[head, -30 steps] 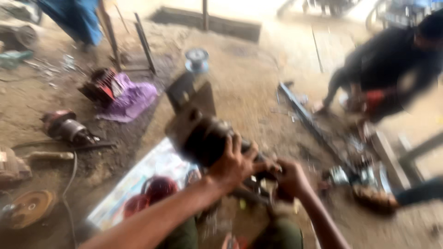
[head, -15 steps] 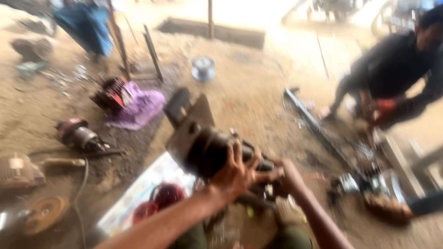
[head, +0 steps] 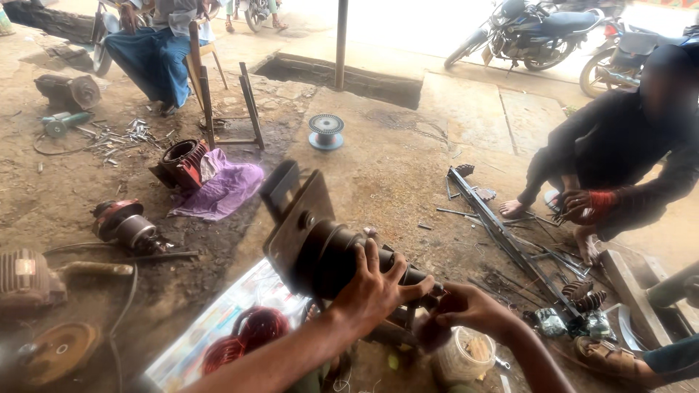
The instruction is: The person removes a bundle of red copper wire from a cylindrical motor component, then re-wraps the wire around the component by hand. The person adjusts the wire position and tightens the winding while seated on the ground.
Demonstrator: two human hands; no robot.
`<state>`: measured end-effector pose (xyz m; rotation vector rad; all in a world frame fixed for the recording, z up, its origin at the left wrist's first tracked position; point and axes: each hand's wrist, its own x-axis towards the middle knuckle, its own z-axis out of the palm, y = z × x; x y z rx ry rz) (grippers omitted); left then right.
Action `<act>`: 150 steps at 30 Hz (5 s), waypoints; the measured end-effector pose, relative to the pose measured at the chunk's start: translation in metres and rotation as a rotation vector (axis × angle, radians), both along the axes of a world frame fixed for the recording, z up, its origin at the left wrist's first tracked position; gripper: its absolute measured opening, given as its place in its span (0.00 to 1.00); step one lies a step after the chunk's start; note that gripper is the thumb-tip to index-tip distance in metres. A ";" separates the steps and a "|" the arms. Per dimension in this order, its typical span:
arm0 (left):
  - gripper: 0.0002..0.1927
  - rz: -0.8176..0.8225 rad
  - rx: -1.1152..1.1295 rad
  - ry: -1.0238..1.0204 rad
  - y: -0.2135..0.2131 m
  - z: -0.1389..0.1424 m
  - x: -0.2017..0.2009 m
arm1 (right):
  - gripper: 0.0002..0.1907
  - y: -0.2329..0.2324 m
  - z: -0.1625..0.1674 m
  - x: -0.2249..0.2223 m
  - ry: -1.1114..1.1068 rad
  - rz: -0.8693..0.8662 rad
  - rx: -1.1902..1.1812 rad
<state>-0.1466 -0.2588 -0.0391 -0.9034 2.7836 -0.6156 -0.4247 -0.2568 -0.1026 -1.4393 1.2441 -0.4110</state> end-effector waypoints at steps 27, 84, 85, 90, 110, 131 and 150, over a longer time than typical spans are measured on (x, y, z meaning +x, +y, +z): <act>0.52 -0.140 -0.111 0.185 0.014 -0.038 0.013 | 0.20 -0.004 -0.016 0.010 -0.439 -0.710 -0.276; 0.53 -0.104 -0.245 0.186 0.024 -0.019 0.018 | 0.18 -0.015 -0.006 0.005 -0.434 -0.675 -0.219; 0.54 -0.098 -0.208 0.160 0.024 -0.017 0.018 | 0.16 -0.018 -0.008 0.005 -0.356 -0.749 -0.192; 0.56 -0.094 -0.134 0.090 0.024 -0.019 0.015 | 0.17 -0.022 -0.008 0.013 -0.109 -0.737 -0.272; 0.59 -0.121 -0.297 0.053 0.029 -0.029 0.015 | 0.16 -0.009 -0.043 0.007 0.022 -0.587 -0.288; 0.53 -0.106 -0.389 0.093 0.027 -0.032 0.014 | 0.11 0.057 -0.001 -0.010 -0.433 -0.167 -0.128; 0.35 -0.168 -0.251 0.457 0.014 -0.055 0.012 | 0.15 0.032 -0.041 0.037 0.478 -0.091 -1.151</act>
